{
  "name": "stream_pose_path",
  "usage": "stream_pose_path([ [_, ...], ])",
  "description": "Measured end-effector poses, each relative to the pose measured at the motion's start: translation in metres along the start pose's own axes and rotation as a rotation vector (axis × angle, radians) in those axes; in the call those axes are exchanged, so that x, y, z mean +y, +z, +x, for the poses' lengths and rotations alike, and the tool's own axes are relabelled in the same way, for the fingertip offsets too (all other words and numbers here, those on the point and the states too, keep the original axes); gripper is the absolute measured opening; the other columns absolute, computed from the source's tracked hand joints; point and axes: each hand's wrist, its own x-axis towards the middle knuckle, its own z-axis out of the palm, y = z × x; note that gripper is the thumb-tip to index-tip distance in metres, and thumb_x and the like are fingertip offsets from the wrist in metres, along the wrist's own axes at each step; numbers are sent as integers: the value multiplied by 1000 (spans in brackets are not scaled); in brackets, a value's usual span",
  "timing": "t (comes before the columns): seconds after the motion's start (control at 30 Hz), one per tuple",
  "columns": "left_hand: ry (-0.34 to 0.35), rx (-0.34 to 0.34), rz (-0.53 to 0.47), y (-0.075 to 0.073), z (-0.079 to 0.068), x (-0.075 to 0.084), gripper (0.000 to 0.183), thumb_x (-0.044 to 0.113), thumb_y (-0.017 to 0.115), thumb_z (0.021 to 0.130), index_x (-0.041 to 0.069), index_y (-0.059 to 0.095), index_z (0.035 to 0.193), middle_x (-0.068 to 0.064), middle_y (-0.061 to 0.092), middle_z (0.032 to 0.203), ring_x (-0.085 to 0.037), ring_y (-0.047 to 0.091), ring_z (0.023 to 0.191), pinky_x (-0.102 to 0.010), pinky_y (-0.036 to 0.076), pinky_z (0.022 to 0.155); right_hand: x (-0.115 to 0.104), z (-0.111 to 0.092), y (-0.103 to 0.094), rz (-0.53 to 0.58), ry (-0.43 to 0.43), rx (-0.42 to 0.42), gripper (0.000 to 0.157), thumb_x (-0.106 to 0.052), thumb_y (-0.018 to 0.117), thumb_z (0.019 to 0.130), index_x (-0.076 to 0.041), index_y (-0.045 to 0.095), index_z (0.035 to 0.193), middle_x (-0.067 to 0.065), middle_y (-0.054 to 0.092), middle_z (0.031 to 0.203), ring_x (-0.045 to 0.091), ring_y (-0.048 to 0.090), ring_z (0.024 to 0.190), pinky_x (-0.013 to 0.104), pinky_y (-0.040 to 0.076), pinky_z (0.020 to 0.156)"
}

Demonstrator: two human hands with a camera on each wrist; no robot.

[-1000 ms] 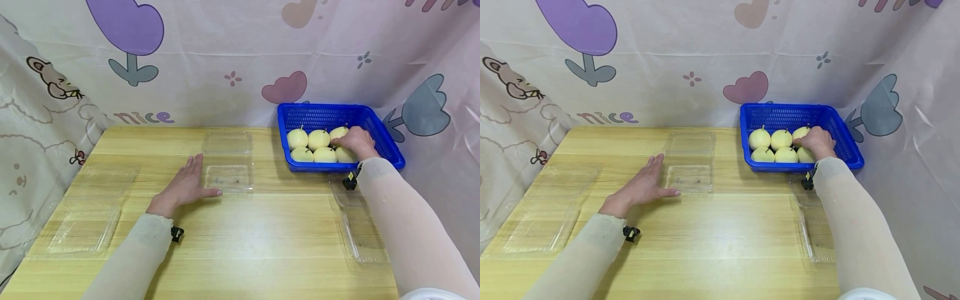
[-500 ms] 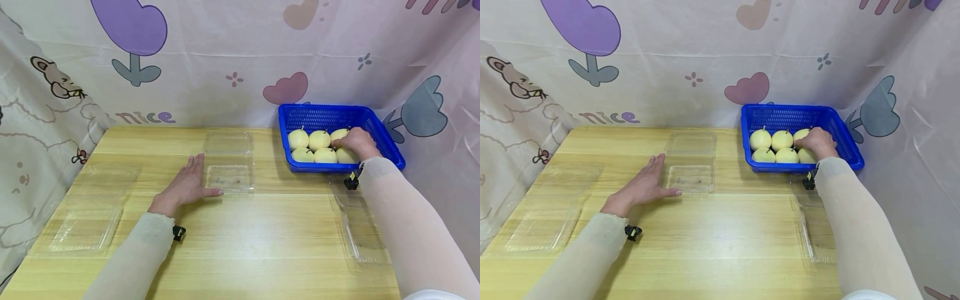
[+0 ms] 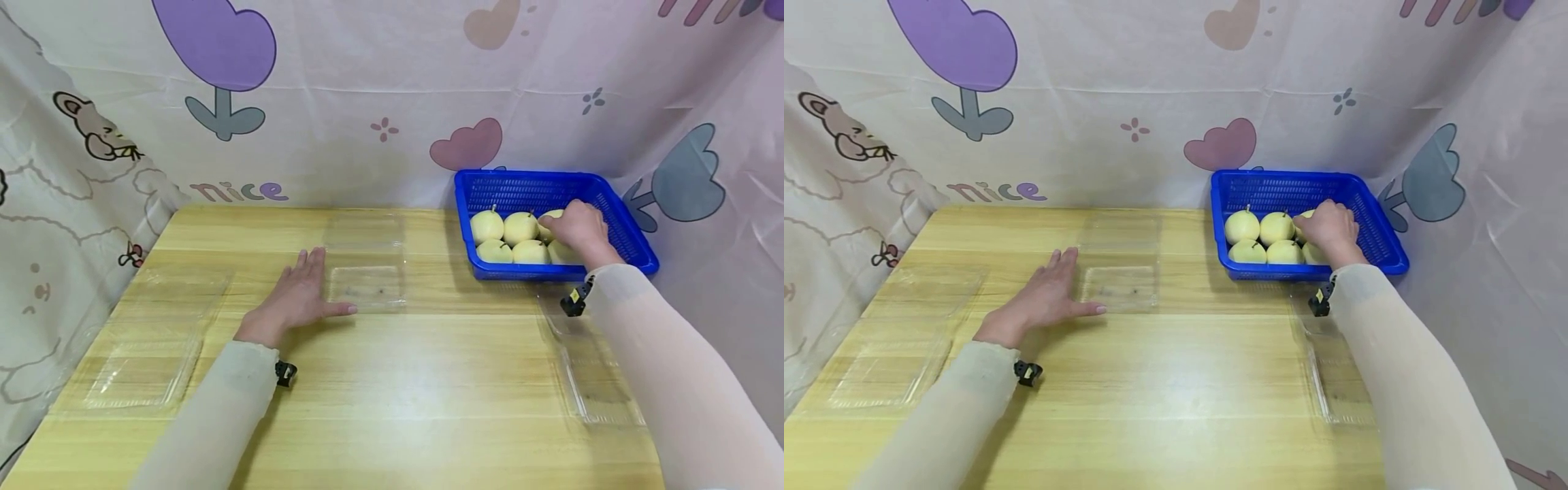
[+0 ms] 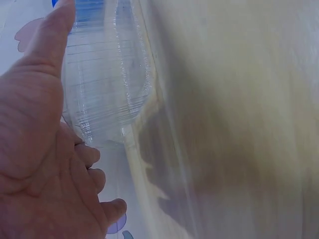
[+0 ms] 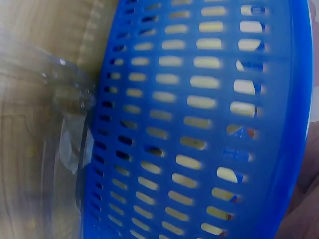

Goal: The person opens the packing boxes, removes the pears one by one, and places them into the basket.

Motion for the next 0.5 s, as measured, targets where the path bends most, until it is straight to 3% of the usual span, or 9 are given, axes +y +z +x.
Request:
stream_pose_path([
  [0.3, -17, -2, 30, -7, -1, -10, 142, 81, 70, 82, 0, -12, 166, -23, -4, 176, -43, -8, 163, -70, -2, 128, -9, -9, 2, 55, -1, 91, 88, -52, 52, 105, 17, 30, 155, 44, 34, 154, 62, 26, 145, 72, 23, 122],
  [0.4, -29, -4, 46, -12, -2, -14, 142, 80, 70, 83, 0, -13, 166, -24, -4, 176, -44, -8, 162, -70, -3, 127, -19, -18, 3, 89, -34, 146, 89, -49, 51, 105, 14, 21, 161, 41, 27, 162, 60, 22, 151, 70, 19, 125],
  [0.5, -40, -5, 63, -17, -3, -20, 141, 81, 69, 83, -2, -11, 166, -24, -3, 175, -45, -8, 162, -72, -5, 127, -32, -29, 5, 128, -86, 215, 85, -46, 51, 106, 10, 22, 163, 37, 27, 166, 57, 24, 152, 70, 20, 126],
])
